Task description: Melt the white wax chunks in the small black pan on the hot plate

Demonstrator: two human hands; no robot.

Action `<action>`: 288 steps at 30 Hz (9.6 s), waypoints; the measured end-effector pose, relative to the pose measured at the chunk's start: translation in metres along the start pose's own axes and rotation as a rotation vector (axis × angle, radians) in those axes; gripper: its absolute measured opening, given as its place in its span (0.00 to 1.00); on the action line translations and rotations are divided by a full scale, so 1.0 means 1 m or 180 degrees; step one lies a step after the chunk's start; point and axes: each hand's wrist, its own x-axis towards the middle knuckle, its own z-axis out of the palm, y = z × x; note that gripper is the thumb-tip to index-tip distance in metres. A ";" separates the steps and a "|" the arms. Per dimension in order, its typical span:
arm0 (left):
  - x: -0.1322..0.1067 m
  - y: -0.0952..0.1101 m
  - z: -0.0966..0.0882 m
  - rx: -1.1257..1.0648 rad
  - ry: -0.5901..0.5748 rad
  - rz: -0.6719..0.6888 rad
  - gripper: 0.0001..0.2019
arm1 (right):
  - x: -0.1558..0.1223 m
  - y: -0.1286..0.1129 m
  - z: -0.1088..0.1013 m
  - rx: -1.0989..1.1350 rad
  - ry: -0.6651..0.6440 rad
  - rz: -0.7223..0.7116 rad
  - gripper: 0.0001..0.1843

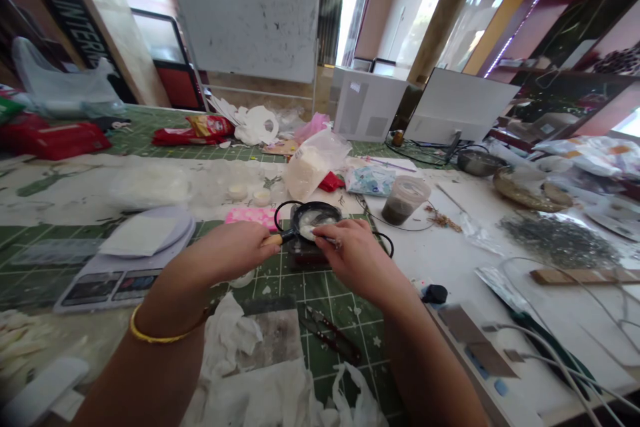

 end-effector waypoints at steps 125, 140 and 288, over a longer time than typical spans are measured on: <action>0.007 0.043 0.012 -0.0852 0.2307 0.1398 0.10 | -0.008 -0.011 0.008 0.0199 0.0420 0.0178 0.20; 0.001 -0.011 0.005 -0.0073 0.0876 0.0183 0.22 | 0.025 -0.012 0.000 -0.0076 0.0467 0.0483 0.18; 0.000 0.007 0.004 -0.0080 0.0131 0.0115 0.19 | 0.016 0.008 -0.010 0.0114 0.0024 0.0266 0.15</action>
